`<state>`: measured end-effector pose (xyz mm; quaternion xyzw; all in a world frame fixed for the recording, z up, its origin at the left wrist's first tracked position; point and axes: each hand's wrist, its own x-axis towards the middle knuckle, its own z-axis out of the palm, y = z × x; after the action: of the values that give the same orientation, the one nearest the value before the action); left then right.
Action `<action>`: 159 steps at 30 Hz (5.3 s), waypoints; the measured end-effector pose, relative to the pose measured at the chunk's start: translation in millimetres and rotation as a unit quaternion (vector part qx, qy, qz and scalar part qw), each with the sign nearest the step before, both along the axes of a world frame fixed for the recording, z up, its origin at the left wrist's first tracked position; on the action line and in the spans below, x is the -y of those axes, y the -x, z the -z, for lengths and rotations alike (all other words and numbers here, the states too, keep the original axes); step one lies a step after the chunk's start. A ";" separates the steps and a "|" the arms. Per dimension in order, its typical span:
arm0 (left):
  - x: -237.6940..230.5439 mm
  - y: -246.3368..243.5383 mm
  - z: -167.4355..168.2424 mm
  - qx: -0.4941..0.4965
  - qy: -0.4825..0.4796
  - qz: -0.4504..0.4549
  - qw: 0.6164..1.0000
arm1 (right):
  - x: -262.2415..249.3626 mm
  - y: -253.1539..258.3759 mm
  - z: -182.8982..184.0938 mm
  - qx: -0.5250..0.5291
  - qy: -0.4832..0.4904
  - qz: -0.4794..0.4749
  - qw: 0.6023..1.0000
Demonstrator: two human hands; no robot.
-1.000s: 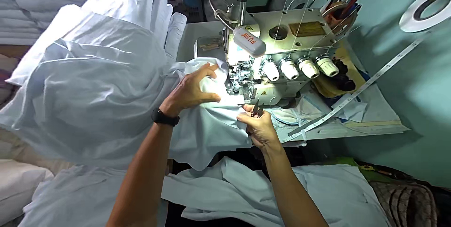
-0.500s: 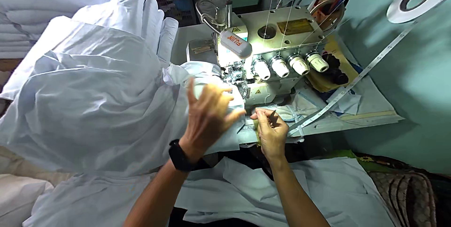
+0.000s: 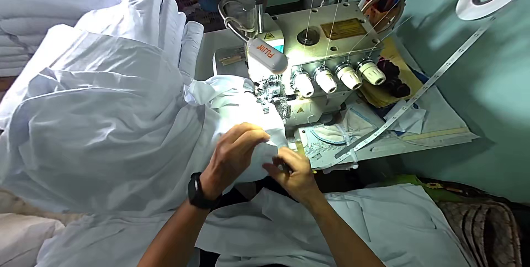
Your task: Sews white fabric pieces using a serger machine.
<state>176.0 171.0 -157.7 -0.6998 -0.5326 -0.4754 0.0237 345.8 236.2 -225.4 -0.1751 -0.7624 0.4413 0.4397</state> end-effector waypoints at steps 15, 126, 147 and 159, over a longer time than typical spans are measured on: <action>-25.3 38.5 -19.5 0.058 0.227 -0.002 0.972 | -5.5 -13.7 24.0 -0.004 -0.033 -0.087 0.996; 58.2 -14.1 59.6 0.296 0.560 0.224 0.740 | 71.8 -56.6 1.8 0.105 0.708 -0.129 0.687; -20.4 -3.6 -19.0 0.126 0.171 -0.103 0.972 | -1.7 19.6 -1.9 -0.030 0.310 0.038 0.949; -31.5 -21.8 -5.0 0.005 0.131 -0.232 0.964 | 23.0 13.3 -20.1 -0.067 0.291 0.086 0.950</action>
<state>197.8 202.5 -152.7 -0.5513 -0.7383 -0.3867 0.0388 332.5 213.1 -205.3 -0.3302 -0.5516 0.6157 0.4557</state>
